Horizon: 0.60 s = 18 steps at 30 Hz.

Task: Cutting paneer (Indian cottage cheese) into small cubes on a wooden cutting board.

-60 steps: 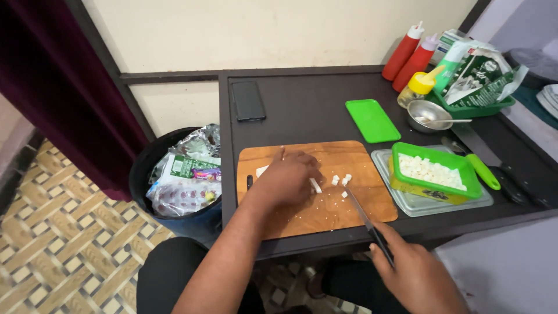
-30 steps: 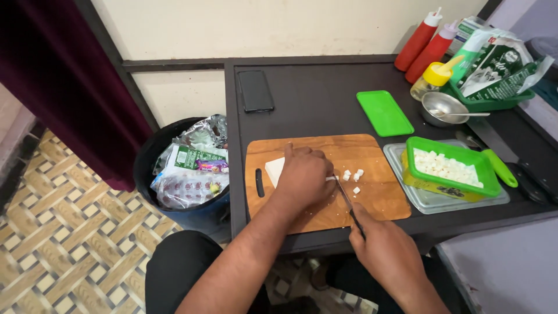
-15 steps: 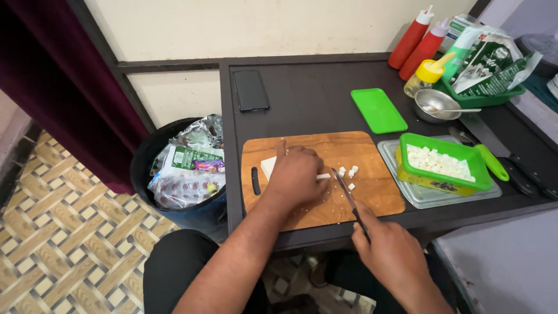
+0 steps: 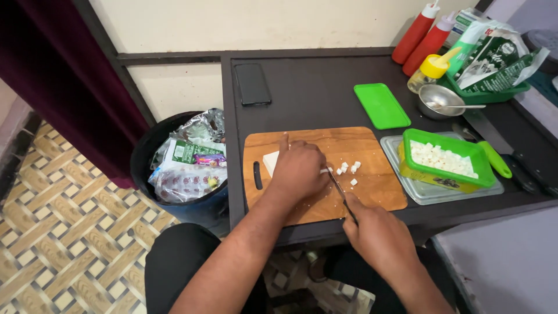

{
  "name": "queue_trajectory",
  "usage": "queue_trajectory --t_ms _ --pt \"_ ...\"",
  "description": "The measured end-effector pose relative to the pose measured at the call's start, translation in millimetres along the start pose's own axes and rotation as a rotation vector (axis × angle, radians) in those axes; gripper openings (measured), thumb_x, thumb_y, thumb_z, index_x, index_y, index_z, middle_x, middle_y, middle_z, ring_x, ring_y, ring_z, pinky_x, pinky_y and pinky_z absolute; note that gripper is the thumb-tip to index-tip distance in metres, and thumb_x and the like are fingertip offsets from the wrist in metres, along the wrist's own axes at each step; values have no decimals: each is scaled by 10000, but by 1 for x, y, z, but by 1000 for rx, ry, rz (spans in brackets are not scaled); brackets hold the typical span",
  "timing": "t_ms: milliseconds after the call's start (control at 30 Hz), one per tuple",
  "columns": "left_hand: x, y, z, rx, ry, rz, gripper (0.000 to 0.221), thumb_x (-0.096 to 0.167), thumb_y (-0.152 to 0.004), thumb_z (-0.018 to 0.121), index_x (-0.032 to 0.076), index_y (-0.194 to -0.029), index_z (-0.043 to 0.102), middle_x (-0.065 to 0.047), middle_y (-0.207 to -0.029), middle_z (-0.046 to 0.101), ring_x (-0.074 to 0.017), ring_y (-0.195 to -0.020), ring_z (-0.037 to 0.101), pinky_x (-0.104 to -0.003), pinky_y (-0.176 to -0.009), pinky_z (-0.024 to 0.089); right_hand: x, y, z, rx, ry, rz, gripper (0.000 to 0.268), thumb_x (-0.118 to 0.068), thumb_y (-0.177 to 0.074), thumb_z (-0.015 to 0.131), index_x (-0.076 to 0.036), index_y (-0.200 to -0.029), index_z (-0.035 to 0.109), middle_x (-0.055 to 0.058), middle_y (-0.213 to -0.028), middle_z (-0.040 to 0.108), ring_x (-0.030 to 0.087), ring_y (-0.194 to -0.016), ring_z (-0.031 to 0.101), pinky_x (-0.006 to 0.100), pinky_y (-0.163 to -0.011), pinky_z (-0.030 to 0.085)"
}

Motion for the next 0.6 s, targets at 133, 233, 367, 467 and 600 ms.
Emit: queue_trajectory --t_ms 133,233,367,467,600 --pt "3 1 -6 10 4 -6 211 320 -800 739 121 -821 804 -54 -917 725 -289 -1063 634 -666 -1197 231 8 11 5 -68 56 58 531 -314 -909 599 -224 -1429 542 191 -844 739 407 -855 718 539 -789 565" --pt "4 2 -11 2 -7 0 198 302 -764 743 120 -816 803 -63 -932 724 -286 -1076 636 -656 -1203 223 17 20 9 -72 103 43 606 -338 -897 584 -270 -1494 514 191 -824 739 407 -850 714 558 -784 558" --pt "4 5 -24 -59 47 -30 263 352 -721 778 111 -824 796 -75 -934 718 -296 -1082 625 -643 -1211 180 22 18 4 -43 98 79 560 -372 -917 580 -270 -1465 522 203 -819 736 430 -841 704 560 -781 561" --pt "-2 5 -23 -95 37 -58 241 349 -726 772 129 -820 799 -65 -936 719 -293 -1090 624 -644 -1227 156 16 14 2 18 44 57 525 -354 -915 582 -233 -1425 539 197 -813 740 434 -824 706 568 -768 556" --pt "-5 5 -18 -101 30 -67 188 333 -746 754 164 -807 808 -59 -948 713 -293 -1097 622 -664 -1225 134 6 10 8 45 7 5 498 -332 -902 595 -207 -1383 582 185 -824 742 411 -822 720 555 -764 562"
Point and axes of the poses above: each hand's wrist, its own y-axis away from the middle knuckle, its own z-axis out of the palm, x = y × z, the point moved 6 cm from there along -y, towards the middle knuckle
